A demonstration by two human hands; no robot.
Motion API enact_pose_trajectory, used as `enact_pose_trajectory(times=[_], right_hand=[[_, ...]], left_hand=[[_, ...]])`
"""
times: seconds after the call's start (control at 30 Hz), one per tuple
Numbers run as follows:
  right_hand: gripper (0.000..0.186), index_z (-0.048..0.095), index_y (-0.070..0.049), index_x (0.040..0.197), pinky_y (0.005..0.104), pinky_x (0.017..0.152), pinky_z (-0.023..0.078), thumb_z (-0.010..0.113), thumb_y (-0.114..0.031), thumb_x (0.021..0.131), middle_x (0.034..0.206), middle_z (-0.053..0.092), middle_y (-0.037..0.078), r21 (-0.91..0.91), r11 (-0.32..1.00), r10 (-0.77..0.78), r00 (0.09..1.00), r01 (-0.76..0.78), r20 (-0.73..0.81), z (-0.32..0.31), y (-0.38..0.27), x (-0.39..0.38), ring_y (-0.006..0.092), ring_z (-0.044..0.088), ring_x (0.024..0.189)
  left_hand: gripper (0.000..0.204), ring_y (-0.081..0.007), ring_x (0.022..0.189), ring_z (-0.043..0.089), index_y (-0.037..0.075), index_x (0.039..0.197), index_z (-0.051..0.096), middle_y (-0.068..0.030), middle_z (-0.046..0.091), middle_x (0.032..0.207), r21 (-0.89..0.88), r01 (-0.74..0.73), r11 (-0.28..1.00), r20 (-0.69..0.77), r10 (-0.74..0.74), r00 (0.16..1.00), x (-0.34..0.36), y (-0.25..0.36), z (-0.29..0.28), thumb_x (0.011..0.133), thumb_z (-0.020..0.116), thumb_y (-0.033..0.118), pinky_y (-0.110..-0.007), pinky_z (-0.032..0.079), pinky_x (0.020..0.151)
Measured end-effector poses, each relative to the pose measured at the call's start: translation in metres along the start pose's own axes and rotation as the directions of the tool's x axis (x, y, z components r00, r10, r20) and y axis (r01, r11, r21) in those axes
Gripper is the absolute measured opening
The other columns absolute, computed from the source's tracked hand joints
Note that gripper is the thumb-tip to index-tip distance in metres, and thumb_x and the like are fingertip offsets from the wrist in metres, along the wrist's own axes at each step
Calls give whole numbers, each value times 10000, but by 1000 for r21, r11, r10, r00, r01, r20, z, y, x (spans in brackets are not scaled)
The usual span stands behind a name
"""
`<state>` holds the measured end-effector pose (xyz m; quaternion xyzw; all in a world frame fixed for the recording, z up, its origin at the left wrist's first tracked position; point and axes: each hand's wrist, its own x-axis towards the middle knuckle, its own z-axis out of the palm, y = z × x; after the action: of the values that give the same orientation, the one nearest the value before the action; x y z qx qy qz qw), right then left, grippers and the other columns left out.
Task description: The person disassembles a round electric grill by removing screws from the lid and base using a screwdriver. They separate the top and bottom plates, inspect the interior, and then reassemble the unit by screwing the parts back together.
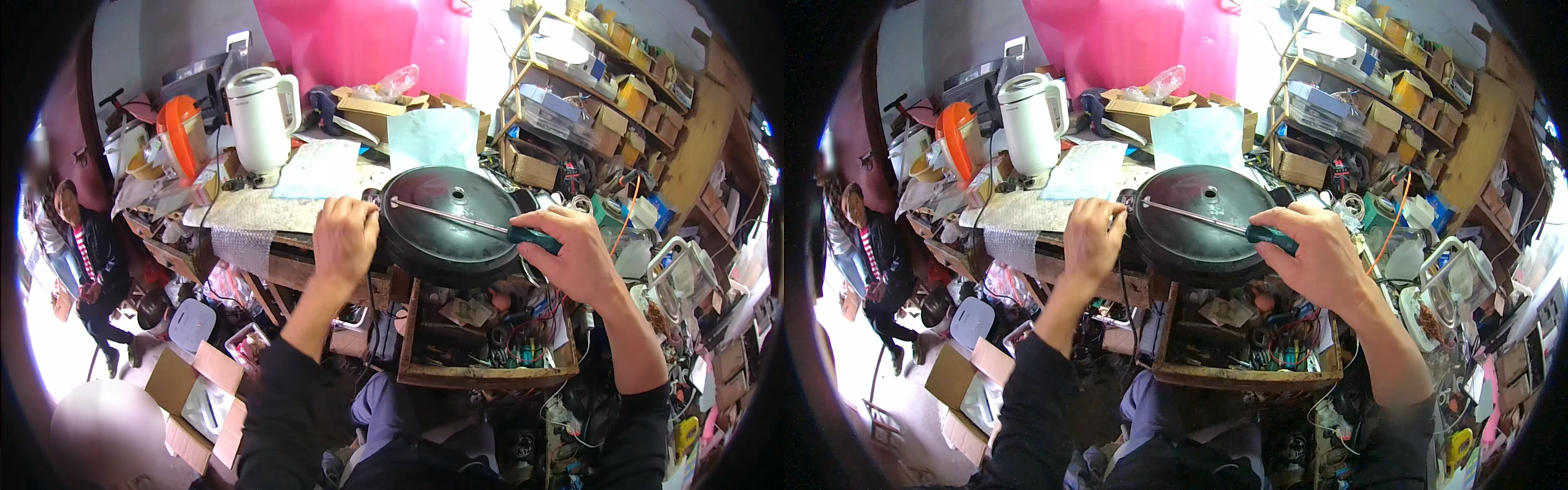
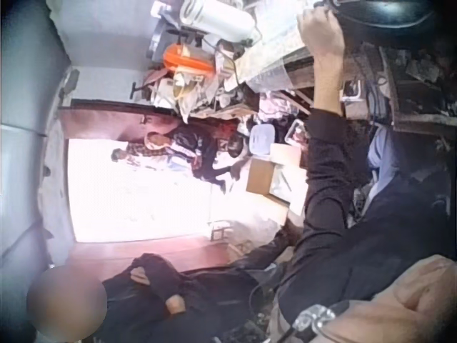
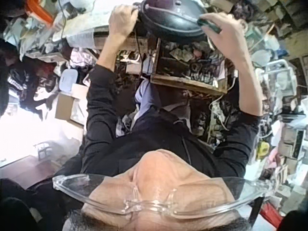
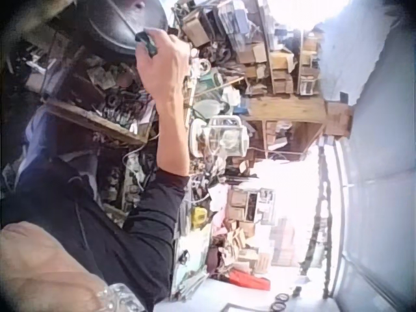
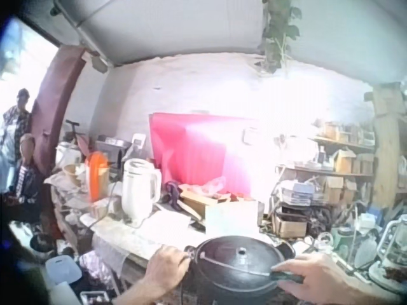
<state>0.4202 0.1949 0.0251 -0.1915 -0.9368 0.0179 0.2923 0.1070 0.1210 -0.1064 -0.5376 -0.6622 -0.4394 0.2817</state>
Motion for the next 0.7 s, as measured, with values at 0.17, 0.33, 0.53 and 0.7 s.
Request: enact_pose_trajectory(times=[0.17,0.33,0.53,0.7], right_hand=[[300,749,-50,1084,410,732,528,795,-114,794,880,700,149,6,999,32,999,-32,4,7,3,-10,347,676,823],[312,745,-55,1097,403,724,533,800,-108,794,905,711,140,-10,999,48,999,-48,7,10,-2,-15,336,682,832],[310,749,-90,1100,412,748,547,795,-131,796,921,723,116,-118,992,37,999,-37,-3,9,-13,-18,330,684,859],[278,736,-100,1063,433,735,552,778,-163,796,845,707,87,-217,974,-82,996,72,-35,16,-17,-15,310,672,880]], left_hand=[[155,-336,953,677,28,921,745,-129,697,962,-49,-81,996,353,93,931,34,-32,10,922,694,174,-438,547,837],[167,-348,917,692,17,857,709,-155,696,956,85,-349,933,472,271,839,51,-27,9,908,683,173,-456,570,807],[147,-381,894,720,35,844,727,-198,710,902,141,-427,893,551,288,783,63,-19,15,883,617,125,-471,590,787],[108,-406,849,689,25,831,682,-205,696,869,-19,-388,922,631,312,710,80,-40,19,831,667,133,-489,552,776]])
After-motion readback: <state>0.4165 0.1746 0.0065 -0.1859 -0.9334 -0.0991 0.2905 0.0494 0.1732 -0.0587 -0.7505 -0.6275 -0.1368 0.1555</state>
